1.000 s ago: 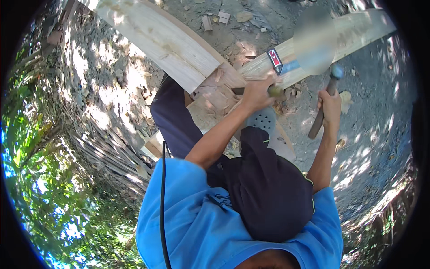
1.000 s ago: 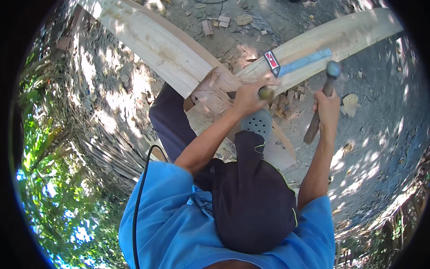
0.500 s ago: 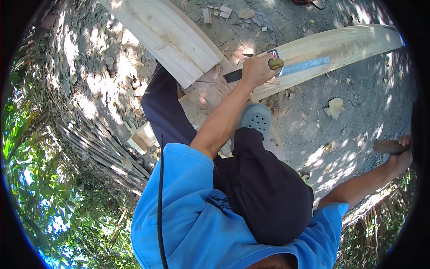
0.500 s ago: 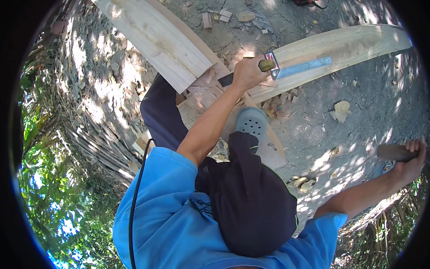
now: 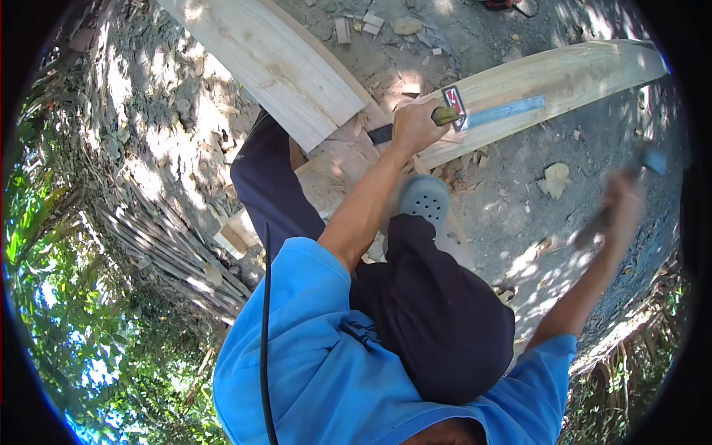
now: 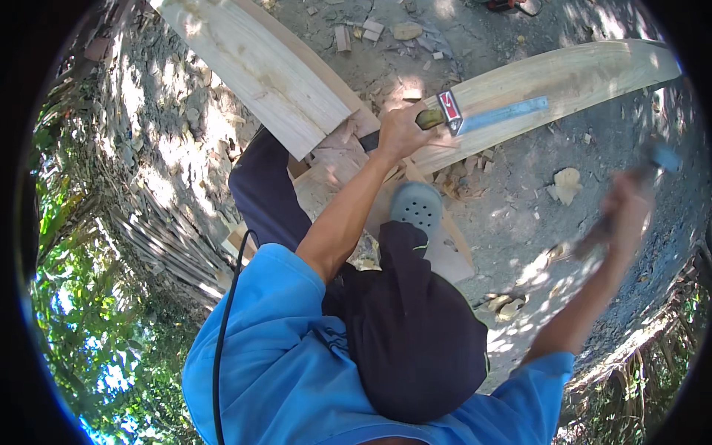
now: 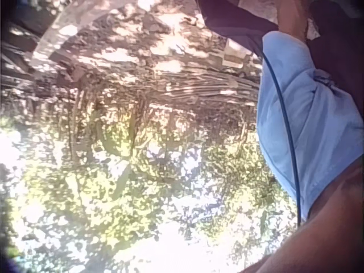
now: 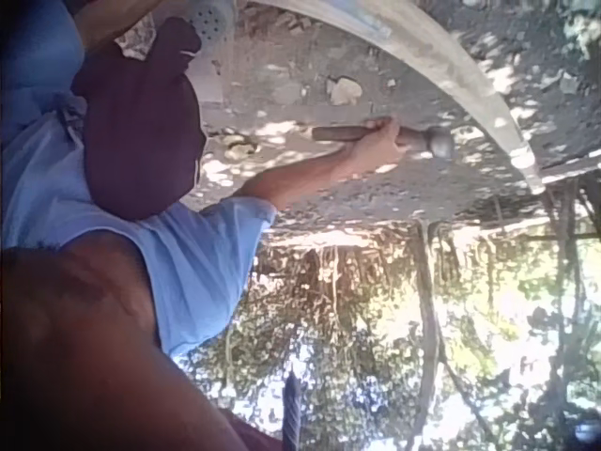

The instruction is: Using a chisel, hammer, and saw to shape a wooden joint in an outdoor workspace.

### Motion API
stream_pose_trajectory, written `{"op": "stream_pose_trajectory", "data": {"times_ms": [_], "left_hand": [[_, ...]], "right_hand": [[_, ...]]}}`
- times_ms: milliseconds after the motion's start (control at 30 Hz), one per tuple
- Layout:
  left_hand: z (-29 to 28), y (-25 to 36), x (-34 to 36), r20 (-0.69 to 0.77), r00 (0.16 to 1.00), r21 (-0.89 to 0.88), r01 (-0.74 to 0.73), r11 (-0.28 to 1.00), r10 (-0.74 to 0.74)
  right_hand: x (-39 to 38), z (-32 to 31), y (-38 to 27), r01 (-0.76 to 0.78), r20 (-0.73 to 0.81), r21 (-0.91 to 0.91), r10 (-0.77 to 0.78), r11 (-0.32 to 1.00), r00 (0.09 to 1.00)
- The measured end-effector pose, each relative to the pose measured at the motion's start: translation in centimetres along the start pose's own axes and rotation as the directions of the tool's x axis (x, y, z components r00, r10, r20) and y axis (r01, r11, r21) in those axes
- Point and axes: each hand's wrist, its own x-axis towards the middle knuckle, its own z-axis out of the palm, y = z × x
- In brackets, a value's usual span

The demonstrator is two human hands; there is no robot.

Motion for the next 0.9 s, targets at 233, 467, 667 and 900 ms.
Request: {"op": "stream_pose_trajectory", "data": {"times_ms": [233, 467, 667, 900], "left_hand": [[-0.2, 0.8, -0.1, 0.050, 0.998, -0.045, -0.039, 0.998, 0.041], [-2.1, -1.2, -2.9, -0.074, 0.997, -0.016, -0.031, 0.999, 0.030], [-4.0, 1.1, -5.2, -0.081, 0.985, -0.165, -0.164, 0.973, 0.152], [0.5, 4.3, 3.1, -0.059, 0.989, -0.015, -0.139, 0.990, 0.138]], "right_hand": [[-2.3, 5.2, -2.4, 0.534, -0.391, 0.099, -0.461, 0.840, 0.797], [-12.6, 21.9, -3.6, 0.146, 0.397, 0.158, -0.198, 0.977, 0.896], [-8.0, 15.0, -2.2, -0.157, 0.246, 0.446, 0.048, 0.881, 0.968], [-9.0, 11.5, -2.6, -0.255, 0.226, 0.654, 0.138, 0.712, 0.964]]}}
